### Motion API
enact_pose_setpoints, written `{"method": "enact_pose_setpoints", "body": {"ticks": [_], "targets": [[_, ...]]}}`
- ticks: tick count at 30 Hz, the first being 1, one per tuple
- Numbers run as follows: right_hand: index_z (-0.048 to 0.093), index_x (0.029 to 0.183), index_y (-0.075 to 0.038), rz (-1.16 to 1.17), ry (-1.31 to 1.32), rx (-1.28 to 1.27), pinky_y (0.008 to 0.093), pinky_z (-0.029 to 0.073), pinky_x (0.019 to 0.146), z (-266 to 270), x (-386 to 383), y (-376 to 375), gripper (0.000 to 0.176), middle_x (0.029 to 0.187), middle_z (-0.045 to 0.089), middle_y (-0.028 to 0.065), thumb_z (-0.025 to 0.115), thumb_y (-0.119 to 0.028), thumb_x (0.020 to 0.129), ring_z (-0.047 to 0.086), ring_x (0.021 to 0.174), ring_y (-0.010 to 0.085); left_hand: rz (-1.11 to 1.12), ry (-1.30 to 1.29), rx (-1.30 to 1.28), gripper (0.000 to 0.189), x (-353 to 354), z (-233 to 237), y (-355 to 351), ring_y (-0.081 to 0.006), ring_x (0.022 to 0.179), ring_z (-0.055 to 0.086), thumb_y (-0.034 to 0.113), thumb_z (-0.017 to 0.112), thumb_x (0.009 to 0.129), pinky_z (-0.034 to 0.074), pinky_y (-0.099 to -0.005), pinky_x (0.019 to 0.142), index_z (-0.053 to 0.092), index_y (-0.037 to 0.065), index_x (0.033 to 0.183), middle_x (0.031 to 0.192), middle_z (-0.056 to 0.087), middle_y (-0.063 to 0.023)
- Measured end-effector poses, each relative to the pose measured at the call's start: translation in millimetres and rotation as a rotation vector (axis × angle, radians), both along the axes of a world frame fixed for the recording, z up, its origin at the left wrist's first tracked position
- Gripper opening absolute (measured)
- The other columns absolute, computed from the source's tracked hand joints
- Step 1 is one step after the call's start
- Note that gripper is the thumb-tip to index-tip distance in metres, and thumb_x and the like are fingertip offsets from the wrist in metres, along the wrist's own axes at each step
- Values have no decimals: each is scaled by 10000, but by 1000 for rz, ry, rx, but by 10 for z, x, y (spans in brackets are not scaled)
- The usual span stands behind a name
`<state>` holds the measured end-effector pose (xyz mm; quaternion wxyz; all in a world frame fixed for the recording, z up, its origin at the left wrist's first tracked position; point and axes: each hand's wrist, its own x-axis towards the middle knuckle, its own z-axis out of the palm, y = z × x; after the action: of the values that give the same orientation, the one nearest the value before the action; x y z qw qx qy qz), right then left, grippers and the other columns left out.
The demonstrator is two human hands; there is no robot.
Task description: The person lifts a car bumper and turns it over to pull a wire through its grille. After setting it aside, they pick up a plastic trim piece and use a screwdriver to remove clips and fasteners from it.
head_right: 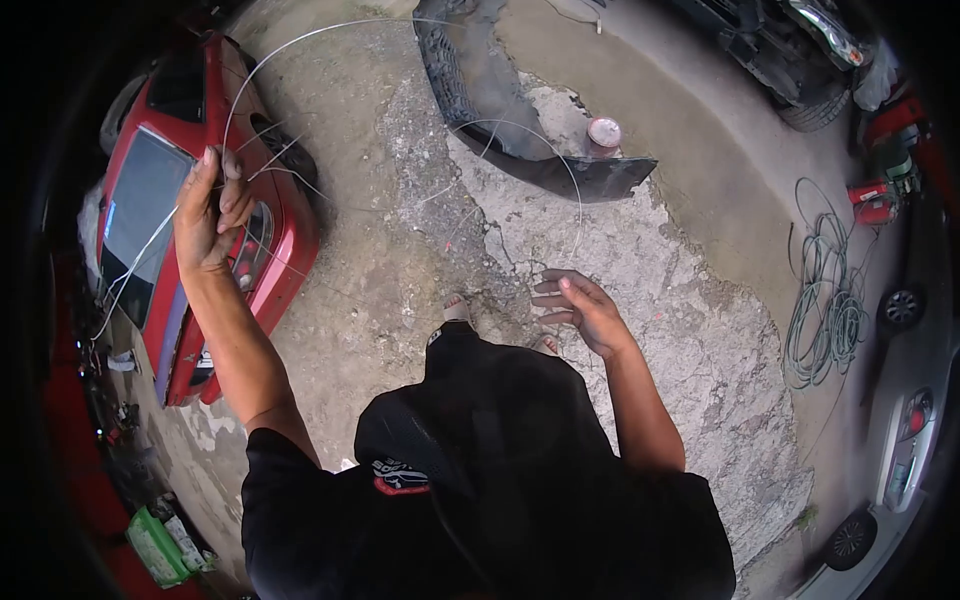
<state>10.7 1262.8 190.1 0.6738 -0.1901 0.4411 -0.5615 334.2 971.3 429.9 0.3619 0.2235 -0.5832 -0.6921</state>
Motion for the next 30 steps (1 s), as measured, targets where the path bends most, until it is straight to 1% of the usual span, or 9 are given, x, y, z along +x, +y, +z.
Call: {"method": "enact_pose_setpoints", "body": {"ticks": [5,7,9,11,14,19,20,23,30], "targets": [[522,1298,6,-76,160,154,392,533,862,-167,249,-320,502,1190,611,153,545,-393,994,618,1089,262,117,-132,-237,310,342,722,-753,-23,421,244,266,413,1060,224,-190,420,544,14,938,602,383,42],[517,1300,12,-110,203,181,391,531,857,-326,402,-576,504,1177,620,148,555,-384,991,620,1081,261,-50,-77,-277,331,547,999,-1285,-25,430,185,291,441,1050,180,-190,413,577,-4,991,612,341,59],[515,1303,10,-153,223,223,393,529,860,-581,569,-822,507,1179,619,149,559,-385,989,621,1076,263,33,-135,-425,267,608,1322,-1593,-18,448,257,202,401,1064,242,-162,447,522,-10,955,646,388,38],[504,1317,-1,-235,277,315,407,524,869,-946,687,-987,535,1185,616,158,580,-403,972,622,1064,276,-78,-103,-345,291,910,1616,-2373,-10,481,315,235,436,1053,273,-152,486,549,-29,1101,685,445,34],[494,1334,-16,-282,297,599,436,520,872,-1666,911,-910,566,1227,599,176,581,-431,959,611,1078,301,-77,-110,-368,378,983,2144,-2933,-228,503,452,322,688,892,590,-423,555,470,25,978,771,470,-125],[460,1367,-55,-178,290,1138,510,501,887,-2541,1265,-123,578,1270,578,178,542,-462,965,597,1068,362,138,-149,-548,318,1158,2427,-3505,-196,512,453,294,675,904,530,-388,533,511,31,978,765,499,-104],[472,1355,-80,-183,229,1227,495,532,800,-2777,1272,56,555,1276,576,161,569,-453,955,618,1025,363,212,-164,-587,307,1227,2433,-3625,-189,514,453,288,673,907,518,-381,529,519,32,977,764,505,-100],[480,1343,-70,-132,202,1268,515,528,806,-2939,1421,30,537,1232,587,157,569,-430,954,618,989,356,402,-221,-693,272,1359,2405,-4065,-170,519,454,271,666,914,483,-360,515,544,36,977,761,523,-87],[524,1280,-23,153,317,1164,505,533,803,-3360,1198,-2268,528,1178,611,164,583,-428,947,627,927,319,706,-318,-829,198,1415,2367,-5385,-124,532,456,231,649,931,400,-311,484,601,44,977,753,564,-57]]}}
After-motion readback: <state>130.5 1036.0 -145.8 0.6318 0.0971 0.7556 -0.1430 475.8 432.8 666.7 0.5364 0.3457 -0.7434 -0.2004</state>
